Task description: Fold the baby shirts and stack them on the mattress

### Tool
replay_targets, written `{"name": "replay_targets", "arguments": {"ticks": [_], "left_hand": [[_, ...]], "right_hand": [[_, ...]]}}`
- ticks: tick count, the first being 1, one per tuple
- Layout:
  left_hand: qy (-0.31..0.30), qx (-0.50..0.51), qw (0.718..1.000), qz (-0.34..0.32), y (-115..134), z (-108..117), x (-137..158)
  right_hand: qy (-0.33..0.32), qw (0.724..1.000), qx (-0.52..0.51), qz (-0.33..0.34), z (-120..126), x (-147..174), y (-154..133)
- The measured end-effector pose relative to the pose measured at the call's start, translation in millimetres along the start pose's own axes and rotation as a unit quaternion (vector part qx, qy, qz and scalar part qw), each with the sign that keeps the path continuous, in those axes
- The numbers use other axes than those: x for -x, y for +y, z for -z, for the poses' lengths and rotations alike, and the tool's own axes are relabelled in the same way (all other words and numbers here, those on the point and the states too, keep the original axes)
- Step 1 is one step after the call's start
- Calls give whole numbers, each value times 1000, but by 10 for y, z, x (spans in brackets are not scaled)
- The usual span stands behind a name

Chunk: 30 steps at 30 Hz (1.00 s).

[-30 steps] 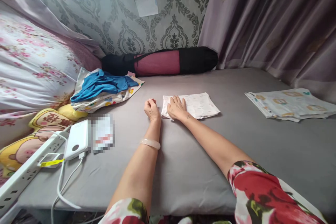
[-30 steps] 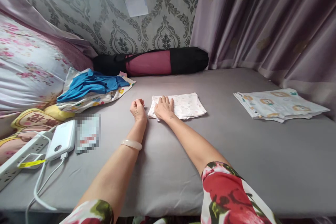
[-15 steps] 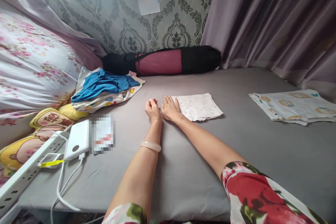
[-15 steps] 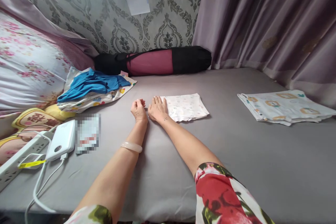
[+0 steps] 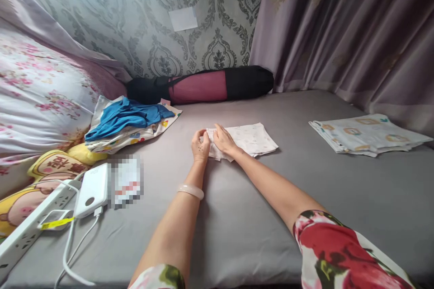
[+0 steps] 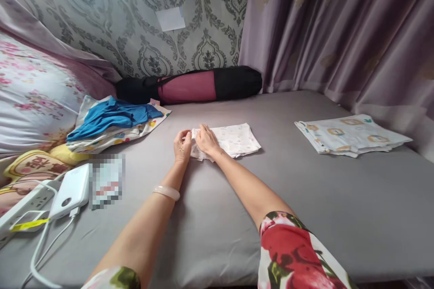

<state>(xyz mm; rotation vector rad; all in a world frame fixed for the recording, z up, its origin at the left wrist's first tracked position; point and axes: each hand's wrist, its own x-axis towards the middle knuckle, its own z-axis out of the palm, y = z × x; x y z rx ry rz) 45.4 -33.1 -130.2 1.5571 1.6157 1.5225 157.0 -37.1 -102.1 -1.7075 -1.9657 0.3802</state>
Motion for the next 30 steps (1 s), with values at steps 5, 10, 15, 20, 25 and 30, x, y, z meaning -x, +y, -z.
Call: {"name": "replay_targets", "arguments": {"ticks": [5, 10, 15, 20, 25, 30], "left_hand": [[-46, -138, 986, -79, 106, -17, 102], [-128, -245, 951, -140, 135, -47, 172], [-149, -283, 932, -171, 97, -80, 184], [-158, -301, 925, -173, 83, -87, 182], [-158, -320, 915, -187, 76, -99, 198], [-172, -334, 906, -197, 94, -103, 213]], "right_hand": [[-37, 994, 97, 12, 172, 161, 248], [-74, 987, 144, 16, 187, 238, 351], [-71, 985, 154, 8, 128, 239, 371], [-91, 987, 134, 1, 158, 225, 357], [-90, 988, 127, -5, 322, 249, 423], [-92, 984, 154, -19, 453, 298, 589]]}}
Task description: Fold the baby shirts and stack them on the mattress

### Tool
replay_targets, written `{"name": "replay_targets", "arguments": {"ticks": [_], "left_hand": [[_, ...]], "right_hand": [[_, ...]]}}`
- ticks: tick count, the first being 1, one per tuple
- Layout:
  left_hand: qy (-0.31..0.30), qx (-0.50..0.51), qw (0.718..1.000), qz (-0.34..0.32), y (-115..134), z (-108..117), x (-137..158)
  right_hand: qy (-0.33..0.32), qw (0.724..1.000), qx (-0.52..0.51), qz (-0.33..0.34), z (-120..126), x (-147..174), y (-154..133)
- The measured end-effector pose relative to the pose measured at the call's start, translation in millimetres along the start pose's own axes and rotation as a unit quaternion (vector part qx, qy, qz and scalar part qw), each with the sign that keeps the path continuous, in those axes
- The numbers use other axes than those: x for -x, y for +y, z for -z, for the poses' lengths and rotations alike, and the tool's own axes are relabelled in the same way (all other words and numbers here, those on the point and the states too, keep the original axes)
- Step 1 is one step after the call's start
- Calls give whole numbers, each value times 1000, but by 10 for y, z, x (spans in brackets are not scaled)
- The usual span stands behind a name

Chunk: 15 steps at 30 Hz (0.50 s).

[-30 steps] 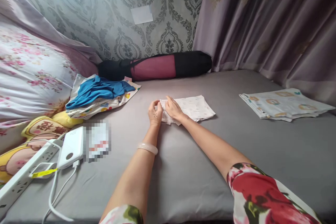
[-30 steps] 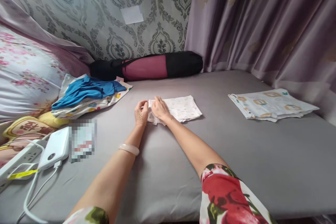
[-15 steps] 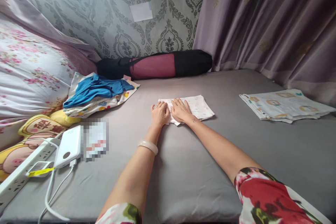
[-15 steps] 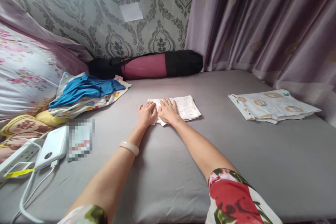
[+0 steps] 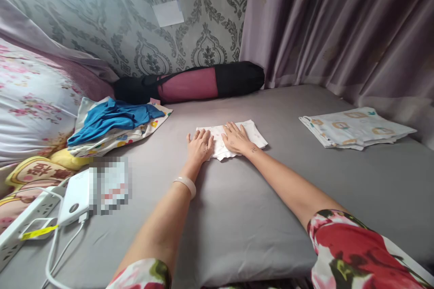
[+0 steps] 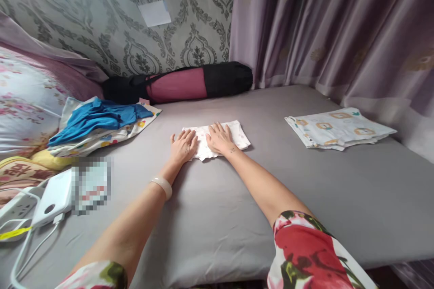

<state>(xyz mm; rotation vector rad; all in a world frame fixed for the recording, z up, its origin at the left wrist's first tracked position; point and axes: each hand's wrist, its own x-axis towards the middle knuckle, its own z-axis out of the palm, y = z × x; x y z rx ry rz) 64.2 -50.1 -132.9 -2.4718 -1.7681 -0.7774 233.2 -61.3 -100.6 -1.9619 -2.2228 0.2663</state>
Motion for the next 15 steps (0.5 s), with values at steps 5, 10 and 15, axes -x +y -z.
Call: {"name": "replay_targets", "arguments": {"ticks": [5, 10, 15], "left_hand": [[-34, -20, 999, 6, 8, 31, -4], [-81, -36, 996, 5, 2, 64, -34], [-131, -54, 990, 8, 10, 98, -78]], "right_hand": [[7, 1000, 4, 0, -75, -12, 73], [12, 1000, -2, -1, -125, -40, 88], [-17, 1000, -22, 3, -48, -36, 108]]}}
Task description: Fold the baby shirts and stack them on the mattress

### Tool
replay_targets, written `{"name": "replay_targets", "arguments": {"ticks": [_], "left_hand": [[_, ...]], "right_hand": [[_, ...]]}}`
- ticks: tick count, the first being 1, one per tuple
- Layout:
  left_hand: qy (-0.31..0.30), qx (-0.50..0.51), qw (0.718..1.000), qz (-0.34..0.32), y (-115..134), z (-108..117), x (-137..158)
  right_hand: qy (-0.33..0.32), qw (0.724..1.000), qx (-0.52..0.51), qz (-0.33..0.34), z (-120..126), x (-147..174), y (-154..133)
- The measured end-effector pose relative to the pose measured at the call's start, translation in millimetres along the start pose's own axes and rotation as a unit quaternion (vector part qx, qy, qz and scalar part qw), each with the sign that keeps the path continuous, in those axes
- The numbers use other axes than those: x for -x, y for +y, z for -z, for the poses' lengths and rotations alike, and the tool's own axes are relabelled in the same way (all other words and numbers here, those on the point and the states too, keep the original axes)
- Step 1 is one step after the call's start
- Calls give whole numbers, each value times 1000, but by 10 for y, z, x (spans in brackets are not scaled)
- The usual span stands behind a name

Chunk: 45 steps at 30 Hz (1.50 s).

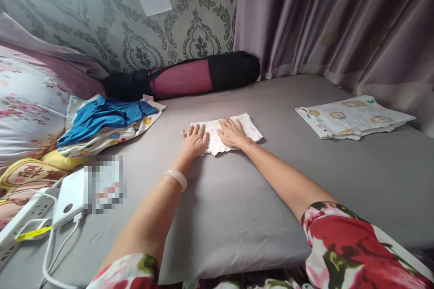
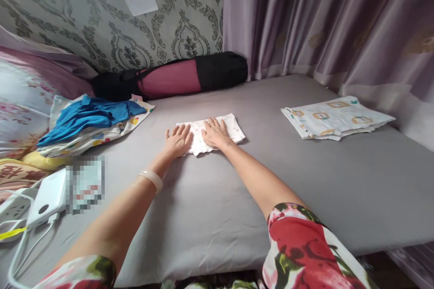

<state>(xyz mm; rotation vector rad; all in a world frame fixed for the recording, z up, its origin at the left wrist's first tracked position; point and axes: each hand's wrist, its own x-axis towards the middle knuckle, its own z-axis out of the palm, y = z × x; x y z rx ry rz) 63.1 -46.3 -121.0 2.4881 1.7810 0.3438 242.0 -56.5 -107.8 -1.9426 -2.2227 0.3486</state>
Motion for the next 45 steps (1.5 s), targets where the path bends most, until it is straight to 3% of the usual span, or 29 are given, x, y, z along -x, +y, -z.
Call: {"name": "replay_targets", "arguments": {"ticks": [4, 10, 18, 27, 31, 37, 45], "left_hand": [[0, -30, 999, -23, 4, 49, -14], [13, -84, 995, -53, 91, 145, -82], [104, -54, 993, -4, 218, -75, -110], [49, -6, 998, 27, 167, -102, -111], [23, 1, 999, 25, 153, -119, -132], [11, -16, 999, 29, 156, -118, -133], [66, -86, 994, 30, 358, 44, -42]], "right_hand": [[-11, 1000, -11, 4, 78, 26, 65], [32, 999, 38, -17, 124, 89, 294], [43, 998, 28, -31, 90, 140, 394], [0, 999, -6, -39, 177, 107, 460], [26, 998, 16, -63, 237, 123, 567], [23, 996, 27, -81, 139, 116, 680], [59, 993, 69, -69, 193, 179, 475]]}}
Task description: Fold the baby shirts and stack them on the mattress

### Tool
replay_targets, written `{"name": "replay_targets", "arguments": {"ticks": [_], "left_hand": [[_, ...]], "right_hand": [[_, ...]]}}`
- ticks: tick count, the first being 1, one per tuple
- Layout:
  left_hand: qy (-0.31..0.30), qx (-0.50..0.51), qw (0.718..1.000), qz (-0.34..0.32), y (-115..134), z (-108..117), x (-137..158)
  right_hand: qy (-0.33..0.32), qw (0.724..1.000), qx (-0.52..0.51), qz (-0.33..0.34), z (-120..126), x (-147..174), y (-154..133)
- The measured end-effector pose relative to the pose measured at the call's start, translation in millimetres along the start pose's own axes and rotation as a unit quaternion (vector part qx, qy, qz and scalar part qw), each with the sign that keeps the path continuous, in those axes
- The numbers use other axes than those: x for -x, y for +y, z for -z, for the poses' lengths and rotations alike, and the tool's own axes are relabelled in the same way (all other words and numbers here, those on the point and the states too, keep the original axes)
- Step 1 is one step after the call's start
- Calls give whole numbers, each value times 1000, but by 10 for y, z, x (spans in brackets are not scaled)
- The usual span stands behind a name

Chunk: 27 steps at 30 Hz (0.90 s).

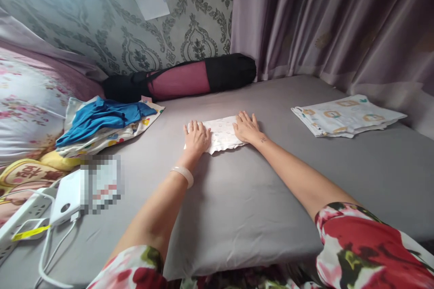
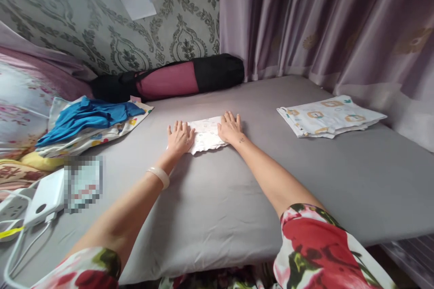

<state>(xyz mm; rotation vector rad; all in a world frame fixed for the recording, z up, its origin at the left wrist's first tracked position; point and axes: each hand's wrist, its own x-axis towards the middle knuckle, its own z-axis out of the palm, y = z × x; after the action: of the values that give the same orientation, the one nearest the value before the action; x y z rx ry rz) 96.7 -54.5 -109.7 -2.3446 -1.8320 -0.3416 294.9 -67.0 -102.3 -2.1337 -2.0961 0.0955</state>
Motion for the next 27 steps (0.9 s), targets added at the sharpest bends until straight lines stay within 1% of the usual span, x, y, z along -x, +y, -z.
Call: {"name": "replay_targets", "arguments": {"ticks": [3, 6, 9, 13, 18, 21, 24, 25, 27], "left_hand": [[-2, 16, 1000, 4, 188, 56, 70], [-34, 44, 998, -10, 357, 37, 147], [-47, 55, 997, -17, 427, -24, 202], [-42, 58, 997, -14, 418, -72, 221], [-34, 82, 996, -14, 402, -72, 204], [-1, 102, 995, -6, 365, -56, 209], [43, 97, 994, 5, 287, -36, 234], [51, 90, 995, 9, 257, -32, 245], [46, 79, 996, 16, 203, -35, 265]], "right_hand": [[22, 999, -17, 28, 11, 100, -211], [13, 998, -37, 55, -32, 187, -375], [1, 997, -50, 52, -84, 233, -433], [-1, 998, -56, 41, -121, 231, -418], [-8, 997, -56, 43, -127, 197, -403], [-3, 997, -56, 46, -113, 200, -454], [12, 996, -58, 72, -122, 223, -548], [17, 995, -58, 83, -134, 232, -579], [24, 993, -60, 95, -172, 252, -628]]}}
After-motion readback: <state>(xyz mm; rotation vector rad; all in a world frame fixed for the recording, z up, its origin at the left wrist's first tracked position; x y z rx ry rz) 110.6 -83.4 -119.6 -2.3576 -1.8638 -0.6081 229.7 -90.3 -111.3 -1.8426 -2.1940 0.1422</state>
